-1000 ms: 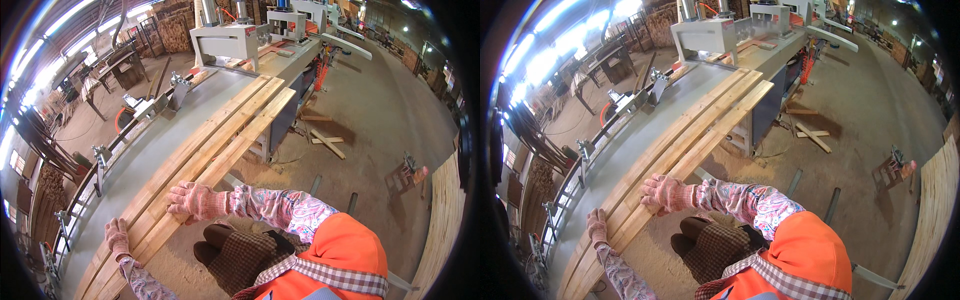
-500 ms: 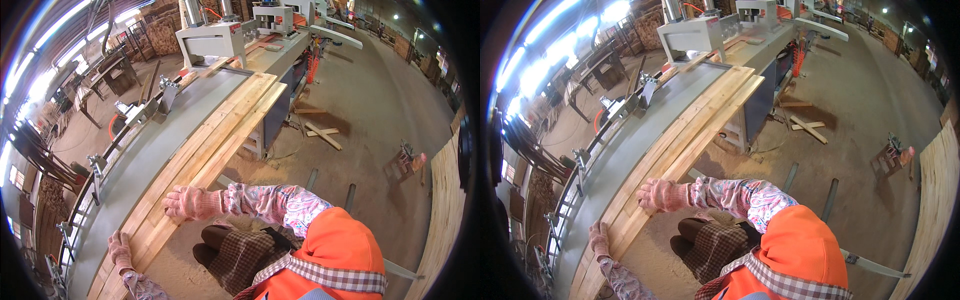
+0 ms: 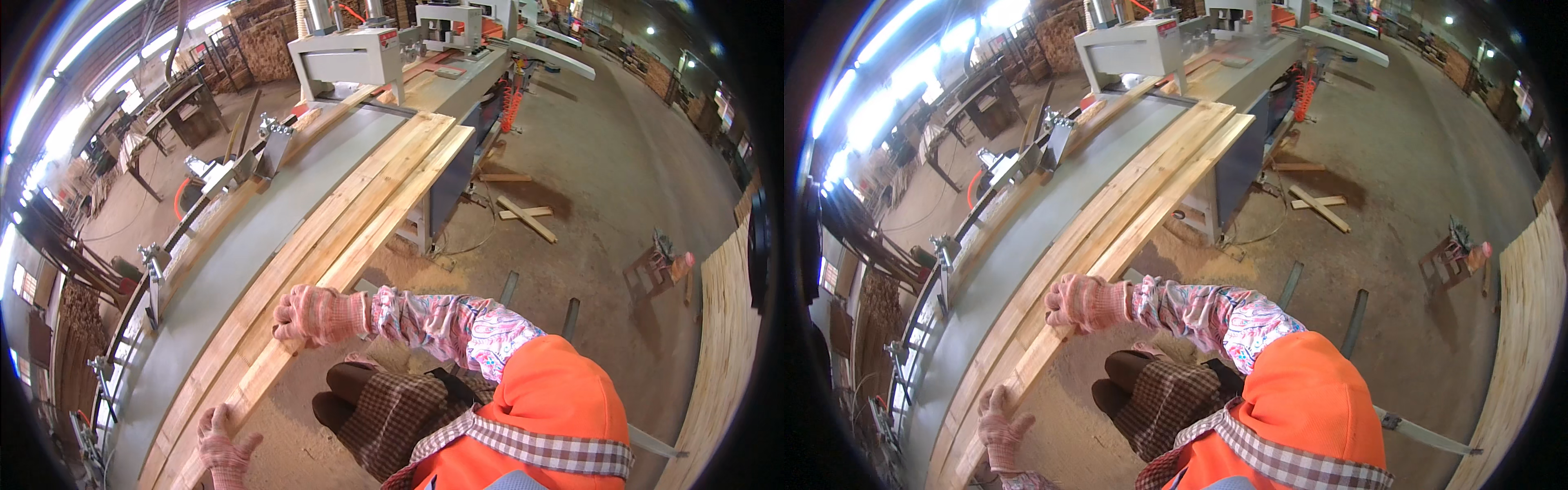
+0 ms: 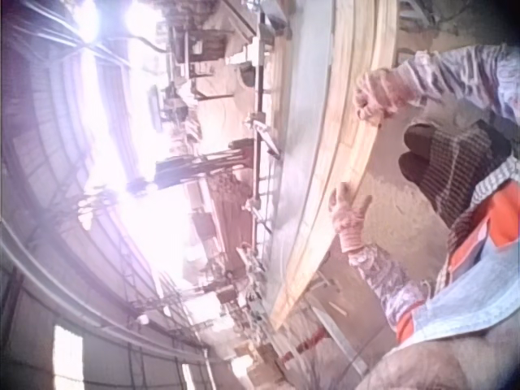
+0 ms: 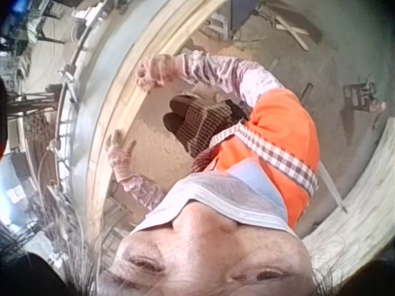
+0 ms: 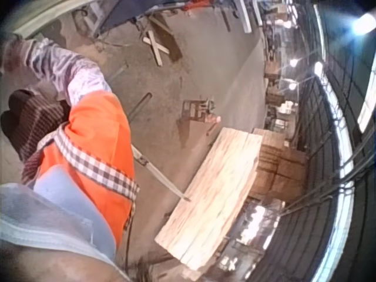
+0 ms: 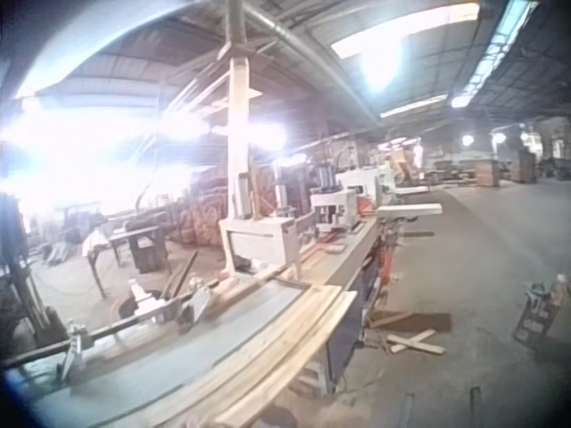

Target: The person repeatedly picks up thin wooden planks from a pile and places them onto a conveyor table, stacking them in a neat pile. The person uses both hands to handle the planks and aligns them as they stack.

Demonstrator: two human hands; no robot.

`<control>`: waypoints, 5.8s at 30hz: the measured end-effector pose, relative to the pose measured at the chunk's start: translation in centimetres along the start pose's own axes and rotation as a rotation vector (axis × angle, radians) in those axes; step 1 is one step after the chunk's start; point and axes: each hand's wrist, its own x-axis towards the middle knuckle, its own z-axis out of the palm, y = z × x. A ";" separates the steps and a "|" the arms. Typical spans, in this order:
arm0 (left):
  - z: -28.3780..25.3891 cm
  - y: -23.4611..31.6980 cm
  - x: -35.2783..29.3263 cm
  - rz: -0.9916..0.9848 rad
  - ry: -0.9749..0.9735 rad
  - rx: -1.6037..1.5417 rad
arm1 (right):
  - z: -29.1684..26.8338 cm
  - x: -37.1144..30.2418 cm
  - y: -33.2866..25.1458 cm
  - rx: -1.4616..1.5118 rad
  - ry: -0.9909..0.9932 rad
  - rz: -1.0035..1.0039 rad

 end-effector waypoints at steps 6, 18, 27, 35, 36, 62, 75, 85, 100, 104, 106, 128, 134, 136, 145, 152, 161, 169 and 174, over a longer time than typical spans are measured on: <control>3.4 -4.4 -0.1 -0.082 0.384 0.269 | -2.0 2.6 1.1 0.153 -0.326 0.164; 2.0 -5.3 0.8 -0.093 0.264 0.163 | -2.9 10.0 0.5 -0.085 -0.594 0.088; 1.6 -4.4 0.6 -0.112 0.258 0.215 | 3.7 13.0 1.5 -0.073 -0.551 -0.194; 0.5 -2.5 0.8 -0.192 0.313 0.299 | 0.5 11.0 0.7 -0.207 -0.574 -0.153; 0.8 -3.0 -0.4 -0.157 0.381 0.384 | 0.5 10.6 0.7 -0.151 -0.523 -0.154; 0.5 -4.8 2.2 0.064 0.313 0.263 | 1.1 13.0 0.2 -0.063 -0.080 -0.159; 1.2 -4.0 2.4 -0.191 0.314 0.424 | -1.2 14.5 0.6 0.284 -0.608 0.232; 0.6 -6.5 4.6 -0.148 0.133 0.384 | -1.5 14.4 -1.0 0.210 -0.441 0.313; 1.1 -6.3 3.8 -0.155 0.217 0.223 | 3.3 18.8 1.9 -0.114 -0.544 0.093; 1.5 -5.9 3.2 -0.123 0.318 0.295 | 1.6 17.3 2.8 0.273 -0.569 0.209; 1.6 -6.6 3.0 -0.110 0.383 0.239 | -0.6 15.4 1.6 0.385 -0.559 0.291; -1.8 -4.5 4.5 -0.285 0.116 0.174 | -4.6 2.2 2.4 -0.104 -0.200 0.357; -2.0 -3.8 3.9 -0.361 0.071 0.172 | -4.3 2.4 2.4 -0.089 -0.188 0.363; -1.5 -3.8 3.7 -0.318 0.113 0.157 | -4.1 2.0 2.5 -0.107 -0.181 0.366; -2.1 -2.8 3.7 -0.368 0.059 0.168 | -3.0 2.0 3.0 -0.137 -0.077 0.326; -1.0 -5.1 3.7 -0.285 0.069 0.161 | -1.6 1.3 2.3 -0.202 0.094 0.049; -3.1 -3.6 4.0 -0.343 -0.089 0.111 | 3.8 0.9 -0.5 -0.675 0.400 -0.140; -3.2 -3.7 3.9 -0.325 -0.095 0.130 | 4.3 1.7 -0.5 -0.494 0.419 -0.200; -2.1 -4.5 3.5 -0.275 0.030 0.064 | 3.9 1.8 -0.5 -0.486 0.375 -0.191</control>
